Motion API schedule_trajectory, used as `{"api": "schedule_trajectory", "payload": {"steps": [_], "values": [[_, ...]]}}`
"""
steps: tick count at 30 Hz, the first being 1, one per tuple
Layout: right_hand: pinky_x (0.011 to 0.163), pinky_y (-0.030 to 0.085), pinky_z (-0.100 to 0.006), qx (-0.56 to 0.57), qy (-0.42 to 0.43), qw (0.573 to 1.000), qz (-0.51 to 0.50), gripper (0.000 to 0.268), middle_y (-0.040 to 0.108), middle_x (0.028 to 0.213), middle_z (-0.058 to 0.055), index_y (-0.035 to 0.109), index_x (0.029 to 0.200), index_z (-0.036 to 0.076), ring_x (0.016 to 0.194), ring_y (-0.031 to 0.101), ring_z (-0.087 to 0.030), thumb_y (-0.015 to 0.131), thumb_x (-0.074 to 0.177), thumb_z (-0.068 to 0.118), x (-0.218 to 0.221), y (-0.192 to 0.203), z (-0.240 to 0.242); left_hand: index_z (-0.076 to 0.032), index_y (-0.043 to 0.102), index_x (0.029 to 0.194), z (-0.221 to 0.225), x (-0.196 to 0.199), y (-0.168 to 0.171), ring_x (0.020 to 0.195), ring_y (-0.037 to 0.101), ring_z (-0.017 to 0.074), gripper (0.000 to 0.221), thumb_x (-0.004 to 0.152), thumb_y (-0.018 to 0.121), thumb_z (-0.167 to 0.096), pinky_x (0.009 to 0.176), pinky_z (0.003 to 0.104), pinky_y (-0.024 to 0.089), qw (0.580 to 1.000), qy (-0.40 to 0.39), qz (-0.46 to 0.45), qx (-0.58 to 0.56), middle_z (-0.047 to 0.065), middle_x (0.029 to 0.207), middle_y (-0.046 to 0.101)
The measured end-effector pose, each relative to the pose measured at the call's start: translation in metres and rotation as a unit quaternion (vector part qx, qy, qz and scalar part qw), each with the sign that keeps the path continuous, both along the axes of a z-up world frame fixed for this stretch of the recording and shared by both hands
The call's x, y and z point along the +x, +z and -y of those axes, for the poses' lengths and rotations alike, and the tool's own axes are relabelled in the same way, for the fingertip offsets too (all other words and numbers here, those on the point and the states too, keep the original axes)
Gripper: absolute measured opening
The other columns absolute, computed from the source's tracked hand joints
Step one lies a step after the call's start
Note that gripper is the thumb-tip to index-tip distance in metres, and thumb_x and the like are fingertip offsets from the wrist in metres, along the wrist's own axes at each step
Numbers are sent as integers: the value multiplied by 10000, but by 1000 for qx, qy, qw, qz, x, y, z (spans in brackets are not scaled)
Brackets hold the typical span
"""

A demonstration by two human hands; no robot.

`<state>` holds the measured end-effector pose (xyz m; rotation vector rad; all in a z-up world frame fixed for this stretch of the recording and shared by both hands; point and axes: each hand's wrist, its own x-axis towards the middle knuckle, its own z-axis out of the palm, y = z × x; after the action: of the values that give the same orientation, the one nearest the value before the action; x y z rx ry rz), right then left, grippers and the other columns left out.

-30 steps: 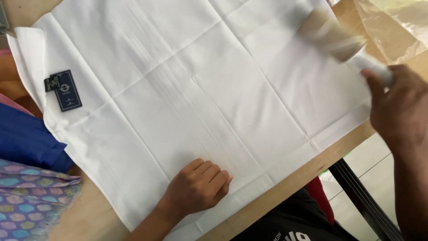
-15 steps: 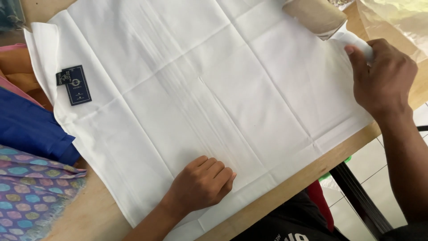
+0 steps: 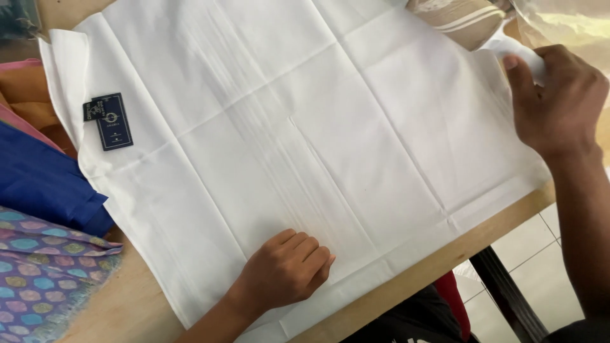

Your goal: The person unfolds a white piece of fabric on a wooden table and uses a lint roller to clean its surface.

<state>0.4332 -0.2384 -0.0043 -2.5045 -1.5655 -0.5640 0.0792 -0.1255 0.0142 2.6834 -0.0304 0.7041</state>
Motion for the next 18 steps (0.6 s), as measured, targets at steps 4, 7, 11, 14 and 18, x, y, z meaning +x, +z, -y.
{"api": "schedule_trajectory", "payload": {"steps": [4,7,11,14,18], "values": [[477,367,-313,-69,36,996,35,354,502,647,-46,556,848,32,574,505,-208,567,1033,334,3,3,-2,-99,364,531,0,1,0,412,275,121,266,775,468,-79,398,229,239,1000,5,-8,29,-5,472,307],[444,373,-286,-65,11,994,89,403,531,645,-27,545,907,68,530,531,-194,564,1033,450,19,-9,-7,-98,370,541,-1,1,0,414,281,126,257,779,466,-87,397,233,237,1000,10,-15,15,-2,480,314],[480,378,-355,-2,68,997,42,436,532,711,-138,549,955,-64,576,519,-297,574,1089,349,20,10,-40,-97,380,538,-2,2,1,408,288,124,258,779,471,-82,392,229,243,1000,11,-14,14,-1,475,324],[412,396,-326,-26,24,994,104,386,561,639,-47,550,975,36,514,551,-247,569,1101,401,12,9,-67,-103,361,526,-3,2,2,410,290,127,277,783,461,-80,398,230,248,1000,12,-15,15,0,475,327],[392,380,-342,-51,39,992,110,432,543,675,-71,533,945,43,489,532,-267,471,1026,464,2,9,-96,-102,353,520,-6,2,3,417,286,129,277,769,466,-56,398,233,237,1000,10,-14,11,2,478,317]]}}
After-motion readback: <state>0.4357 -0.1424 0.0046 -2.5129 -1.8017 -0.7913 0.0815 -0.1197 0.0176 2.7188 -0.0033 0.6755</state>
